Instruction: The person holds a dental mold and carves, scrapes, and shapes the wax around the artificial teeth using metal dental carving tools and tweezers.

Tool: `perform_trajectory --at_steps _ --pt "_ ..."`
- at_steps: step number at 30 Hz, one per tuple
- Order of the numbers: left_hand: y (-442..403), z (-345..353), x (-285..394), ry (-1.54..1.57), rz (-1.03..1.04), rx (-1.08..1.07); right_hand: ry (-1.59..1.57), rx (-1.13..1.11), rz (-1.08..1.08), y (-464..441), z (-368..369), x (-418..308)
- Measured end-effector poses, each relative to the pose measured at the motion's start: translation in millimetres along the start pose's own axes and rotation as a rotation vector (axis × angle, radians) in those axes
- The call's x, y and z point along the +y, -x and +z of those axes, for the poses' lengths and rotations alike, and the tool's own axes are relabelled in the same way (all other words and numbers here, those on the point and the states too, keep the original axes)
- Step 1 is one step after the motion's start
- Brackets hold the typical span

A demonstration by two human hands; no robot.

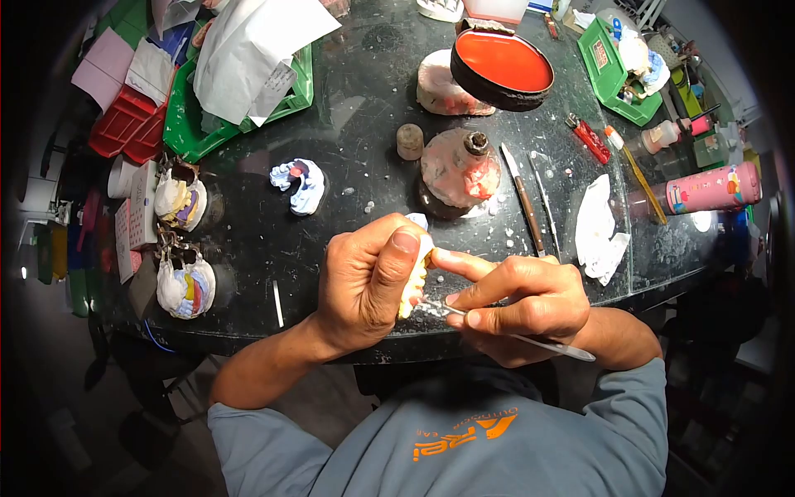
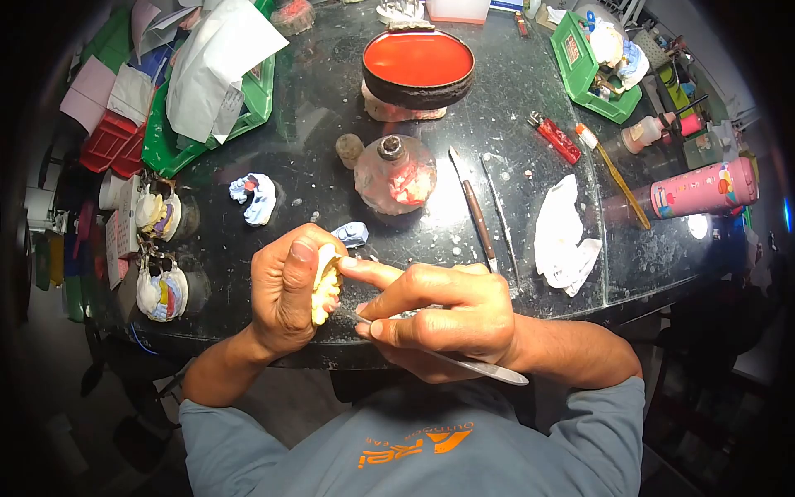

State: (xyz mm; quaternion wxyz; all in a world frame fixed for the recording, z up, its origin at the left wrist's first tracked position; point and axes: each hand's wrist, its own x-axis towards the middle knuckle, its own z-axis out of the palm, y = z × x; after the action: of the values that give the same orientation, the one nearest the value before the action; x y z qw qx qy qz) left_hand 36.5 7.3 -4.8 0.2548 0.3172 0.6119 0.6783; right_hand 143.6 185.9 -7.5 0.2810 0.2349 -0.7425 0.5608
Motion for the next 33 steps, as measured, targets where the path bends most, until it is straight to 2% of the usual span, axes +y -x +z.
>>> perform_trajectory --at_steps 4,9,13,16,22,24,28,31,33 --pt "0.4 -2.8 0.1 -0.09 -0.005 -0.043 0.026 0.003 0.034 1.8 0.8 -1.3" --pt "-0.8 -0.7 -1.3 0.0 0.02 -0.002 0.007 -0.061 0.01 -3.5 -3.3 -2.7" --pt "-0.1 0.5 0.0 0.011 0.0 0.0 0.051 0.026 0.013 1.0 1.8 -0.7" --pt "0.2 -2.8 0.3 -0.111 -0.007 -0.041 0.06 0.004 0.011 1.0 1.9 0.0" --pt "-0.6 -0.2 -1.3 0.012 0.007 0.0 0.071 -0.052 0.009 3.0 -2.3 -1.1" --pt "0.2 -0.6 1.1 -0.056 -0.01 -0.02 0.037 0.034 -0.004 1.9 3.4 2.5" --pt "-0.1 -3.0 -1.6 -0.117 0.014 -0.038 0.053 -0.014 -0.01 2.5 2.1 1.9" --pt "-0.1 -0.7 -0.3 0.006 -0.002 -0.001 0.056 -0.051 -0.014 3.1 -2.1 1.0" --pt "0.3 -0.9 -1.3 -0.003 0.003 -0.004 0.031 0.01 -0.031 1.5 1.6 3.0"
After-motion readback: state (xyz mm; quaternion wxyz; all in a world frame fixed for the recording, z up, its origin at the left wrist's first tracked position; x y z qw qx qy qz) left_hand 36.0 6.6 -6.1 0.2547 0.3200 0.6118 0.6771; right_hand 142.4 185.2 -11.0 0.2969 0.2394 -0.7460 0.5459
